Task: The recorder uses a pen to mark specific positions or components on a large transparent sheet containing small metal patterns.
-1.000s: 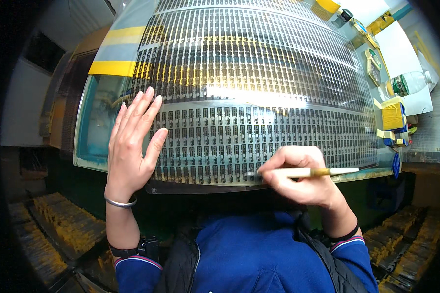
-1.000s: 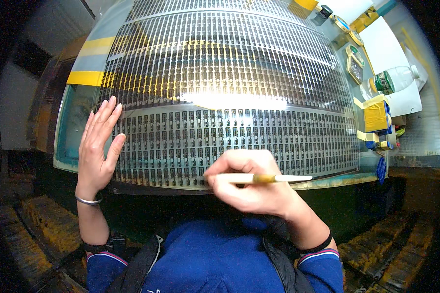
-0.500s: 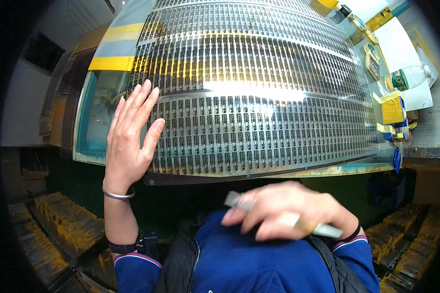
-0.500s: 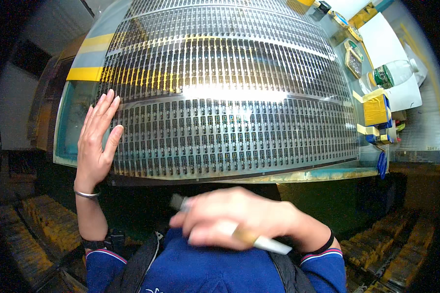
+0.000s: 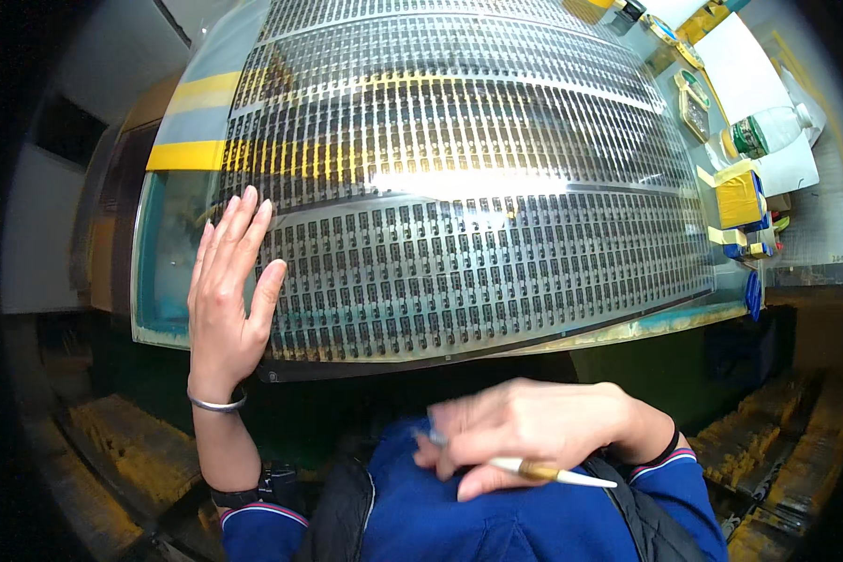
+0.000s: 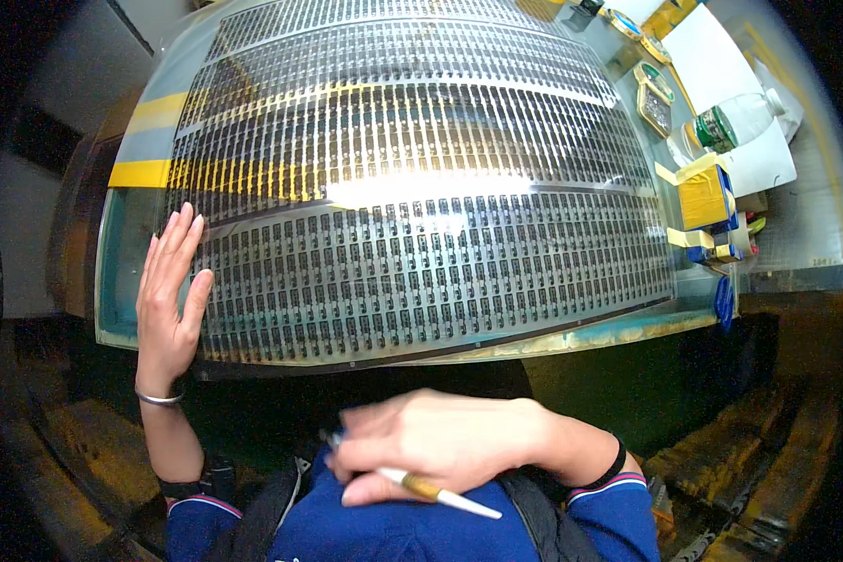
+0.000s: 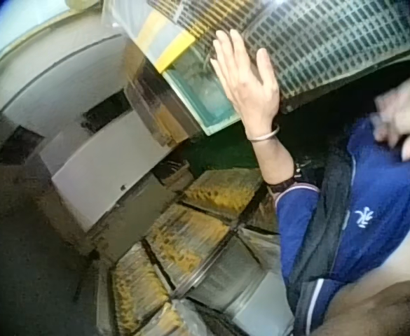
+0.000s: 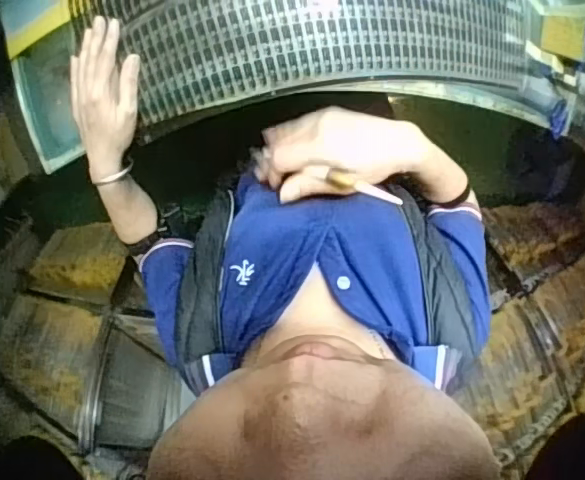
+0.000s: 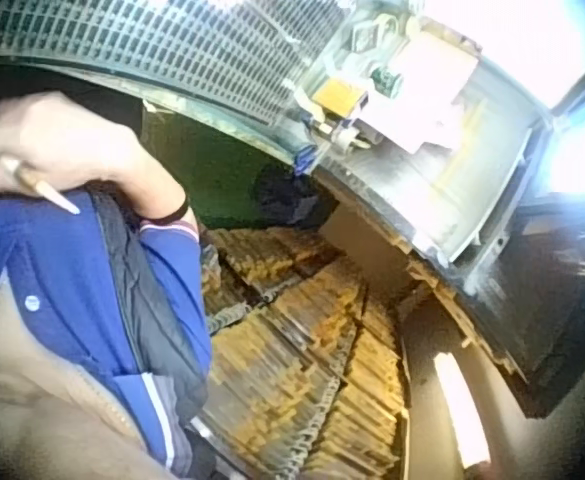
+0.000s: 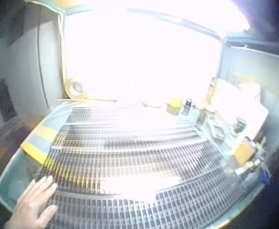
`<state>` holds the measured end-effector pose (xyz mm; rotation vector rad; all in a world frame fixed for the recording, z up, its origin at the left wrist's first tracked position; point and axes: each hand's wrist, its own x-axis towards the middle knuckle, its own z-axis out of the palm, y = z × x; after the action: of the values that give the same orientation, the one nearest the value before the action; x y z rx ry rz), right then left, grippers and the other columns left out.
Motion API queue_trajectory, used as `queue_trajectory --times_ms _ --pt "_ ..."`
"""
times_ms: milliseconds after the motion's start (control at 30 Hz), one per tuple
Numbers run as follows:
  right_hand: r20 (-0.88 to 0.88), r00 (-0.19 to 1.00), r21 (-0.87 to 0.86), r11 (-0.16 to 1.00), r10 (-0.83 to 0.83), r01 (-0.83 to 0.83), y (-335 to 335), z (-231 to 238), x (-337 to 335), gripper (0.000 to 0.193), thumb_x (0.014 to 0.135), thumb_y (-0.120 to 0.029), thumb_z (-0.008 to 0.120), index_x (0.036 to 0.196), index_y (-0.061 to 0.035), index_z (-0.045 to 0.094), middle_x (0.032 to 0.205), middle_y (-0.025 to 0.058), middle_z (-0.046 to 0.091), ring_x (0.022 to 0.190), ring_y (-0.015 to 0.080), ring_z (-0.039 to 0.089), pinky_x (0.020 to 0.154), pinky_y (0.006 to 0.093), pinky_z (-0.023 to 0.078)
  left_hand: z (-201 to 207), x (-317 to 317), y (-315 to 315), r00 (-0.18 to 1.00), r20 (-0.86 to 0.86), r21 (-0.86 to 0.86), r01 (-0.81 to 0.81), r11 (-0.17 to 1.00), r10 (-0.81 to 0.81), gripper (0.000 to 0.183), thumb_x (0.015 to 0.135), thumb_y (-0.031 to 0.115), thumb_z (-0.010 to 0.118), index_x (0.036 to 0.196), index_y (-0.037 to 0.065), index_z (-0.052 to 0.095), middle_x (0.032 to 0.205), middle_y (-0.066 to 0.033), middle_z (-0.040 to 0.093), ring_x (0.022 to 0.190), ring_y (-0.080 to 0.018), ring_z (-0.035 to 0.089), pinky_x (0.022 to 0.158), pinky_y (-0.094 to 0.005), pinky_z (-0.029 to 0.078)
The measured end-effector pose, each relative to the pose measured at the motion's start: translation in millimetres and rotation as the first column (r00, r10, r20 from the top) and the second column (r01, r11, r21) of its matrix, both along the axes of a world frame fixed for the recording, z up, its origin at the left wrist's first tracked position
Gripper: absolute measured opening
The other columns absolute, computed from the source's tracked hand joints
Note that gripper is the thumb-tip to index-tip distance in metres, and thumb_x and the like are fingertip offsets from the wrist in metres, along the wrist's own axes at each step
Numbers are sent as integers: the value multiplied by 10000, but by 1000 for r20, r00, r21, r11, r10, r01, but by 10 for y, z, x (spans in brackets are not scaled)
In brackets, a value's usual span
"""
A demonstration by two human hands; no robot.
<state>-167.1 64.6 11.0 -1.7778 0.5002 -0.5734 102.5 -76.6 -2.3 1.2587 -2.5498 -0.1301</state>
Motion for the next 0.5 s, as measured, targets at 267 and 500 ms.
queue_trajectory --times_ms 267,500 --pt "132 884 86 893 -449 441 -33 73 -339 239 932 -170 585 1084 3 651 1039 168 686 980 312 671 884 374 519 30 29 1 1000 14 11 -21 1000 21 497 962 259 479 1425 81 447 1493 -113 407 1410 -279 331 1170 -438 202" --pt "-56 332 -543 307 -942 781 -172 -186 -559 185 933 -77 570 1101 -11 605 1194 232 616 1159 352 582 1036 439 401 -4 0 -23 1000 -30 4 5 1000 -5 479 945 229 532 1393 67 485 1475 -117 430 1394 -285 355 1159 -438 220"
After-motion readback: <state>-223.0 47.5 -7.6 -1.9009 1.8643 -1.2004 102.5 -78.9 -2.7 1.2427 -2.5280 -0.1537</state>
